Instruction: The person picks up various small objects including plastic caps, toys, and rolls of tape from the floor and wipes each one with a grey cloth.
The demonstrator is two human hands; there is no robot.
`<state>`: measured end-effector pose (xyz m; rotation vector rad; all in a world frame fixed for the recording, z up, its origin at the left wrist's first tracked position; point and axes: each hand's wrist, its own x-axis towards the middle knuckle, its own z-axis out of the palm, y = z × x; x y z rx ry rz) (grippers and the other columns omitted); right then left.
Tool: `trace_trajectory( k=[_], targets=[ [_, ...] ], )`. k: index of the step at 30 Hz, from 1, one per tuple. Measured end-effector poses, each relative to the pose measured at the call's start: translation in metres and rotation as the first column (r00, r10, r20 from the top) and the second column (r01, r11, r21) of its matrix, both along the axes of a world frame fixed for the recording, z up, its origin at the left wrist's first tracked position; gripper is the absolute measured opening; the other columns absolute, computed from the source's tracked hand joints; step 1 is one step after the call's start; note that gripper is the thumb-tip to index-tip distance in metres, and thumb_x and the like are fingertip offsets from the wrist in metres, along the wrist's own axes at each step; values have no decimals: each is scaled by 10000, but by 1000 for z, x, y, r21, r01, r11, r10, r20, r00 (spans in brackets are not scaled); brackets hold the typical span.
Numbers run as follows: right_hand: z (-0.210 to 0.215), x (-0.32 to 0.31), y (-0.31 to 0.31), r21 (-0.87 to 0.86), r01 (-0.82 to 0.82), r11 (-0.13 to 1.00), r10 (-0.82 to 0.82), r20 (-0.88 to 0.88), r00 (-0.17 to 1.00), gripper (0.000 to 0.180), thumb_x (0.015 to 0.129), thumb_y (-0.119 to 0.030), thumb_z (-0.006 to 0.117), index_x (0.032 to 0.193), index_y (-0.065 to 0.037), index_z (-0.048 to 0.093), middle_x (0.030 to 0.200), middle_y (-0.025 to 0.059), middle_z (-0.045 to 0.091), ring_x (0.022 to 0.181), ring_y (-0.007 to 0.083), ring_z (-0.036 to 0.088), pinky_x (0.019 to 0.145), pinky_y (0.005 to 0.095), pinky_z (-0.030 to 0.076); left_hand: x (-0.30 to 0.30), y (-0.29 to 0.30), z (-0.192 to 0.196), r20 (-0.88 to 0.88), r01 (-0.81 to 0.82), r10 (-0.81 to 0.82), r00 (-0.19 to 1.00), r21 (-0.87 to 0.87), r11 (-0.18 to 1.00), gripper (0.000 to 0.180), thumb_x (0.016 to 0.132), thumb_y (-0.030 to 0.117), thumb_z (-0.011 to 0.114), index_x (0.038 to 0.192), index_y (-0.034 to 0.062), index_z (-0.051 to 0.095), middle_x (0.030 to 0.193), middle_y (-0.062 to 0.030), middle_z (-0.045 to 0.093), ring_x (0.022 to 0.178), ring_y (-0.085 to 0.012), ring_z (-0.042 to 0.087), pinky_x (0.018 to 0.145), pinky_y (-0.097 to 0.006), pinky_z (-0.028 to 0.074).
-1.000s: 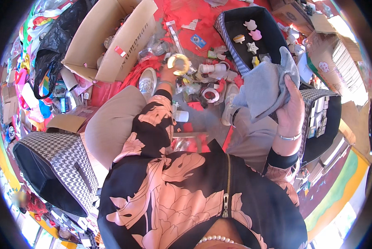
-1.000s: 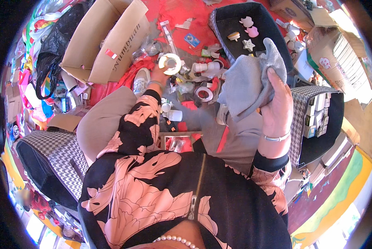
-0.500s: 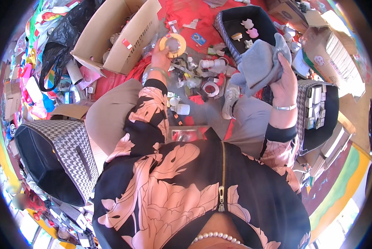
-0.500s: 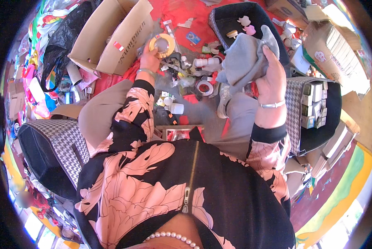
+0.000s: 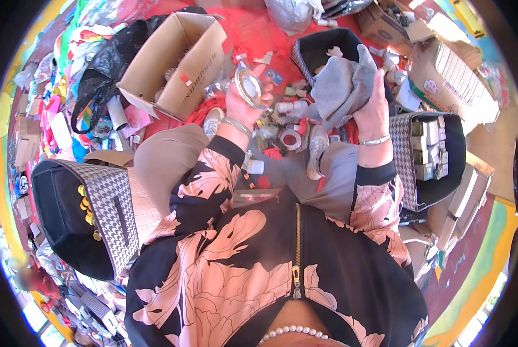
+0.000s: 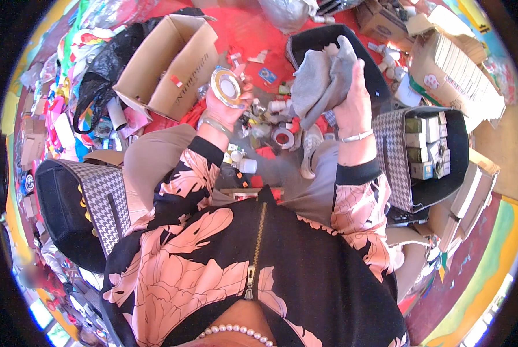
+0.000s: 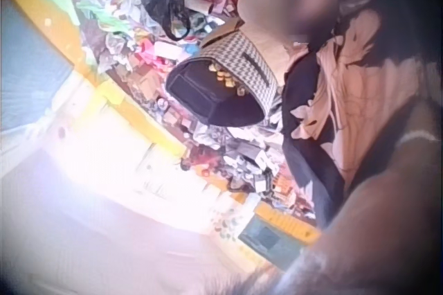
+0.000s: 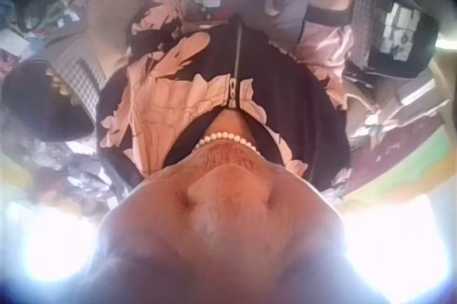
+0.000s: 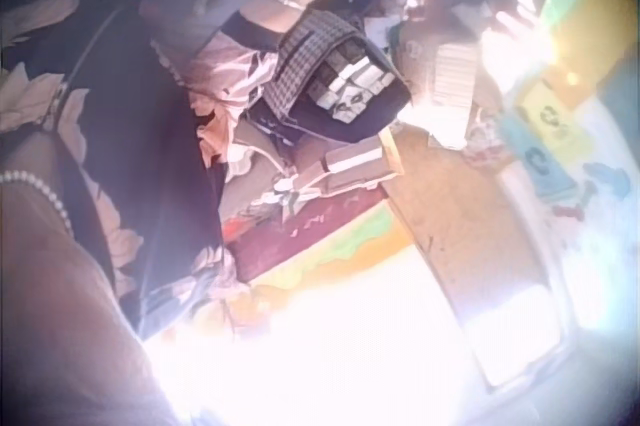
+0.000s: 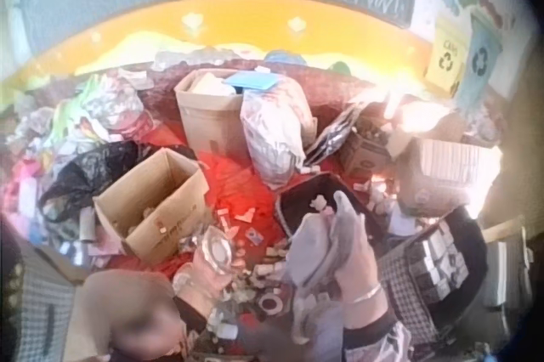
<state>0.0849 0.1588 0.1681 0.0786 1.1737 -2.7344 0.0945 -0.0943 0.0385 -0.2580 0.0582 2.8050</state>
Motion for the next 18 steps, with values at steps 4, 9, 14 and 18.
trace_trajectory(
  k=[4,9,14,18],
  targets=[
    [20,13,-9,-71,92,993,-90,37,995,502,925,-399,424,1292,-59,392,1264,92,469,1176,226,435,994,393,340,16,10,73,-107,-26,20,994,-52,998,518,862,429,418,1197,41,487,1018,-207,589,862,-303,588,730,-408,462],
    [24,28,-23,158,131,979,-116,-102,988,470,923,-341,453,1308,-82,379,1269,86,455,1171,250,429,997,444,324,22,-1,107,-104,-14,-14,994,-258,966,592,872,510,352,1158,12,497,1029,-189,584,865,-281,581,727,-416,461],
    [32,32,-47,-19,46,999,-46,27,999,469,886,-376,527,1216,-47,471,1138,67,551,1055,202,515,916,363,398,38,-11,121,-160,-124,63,985,-404,906,683,864,599,327,1159,4,484,1036,-177,576,919,-272,562,749,-400,467],
    [10,33,-63,104,31,994,-22,-80,997,345,903,-290,526,1141,-41,522,1043,32,579,912,116,547,801,259,432,36,-10,116,-231,-15,-22,973,-158,987,660,841,614,377,1140,42,511,1069,-173,570,958,-283,557,765,-403,469]
  ],
)
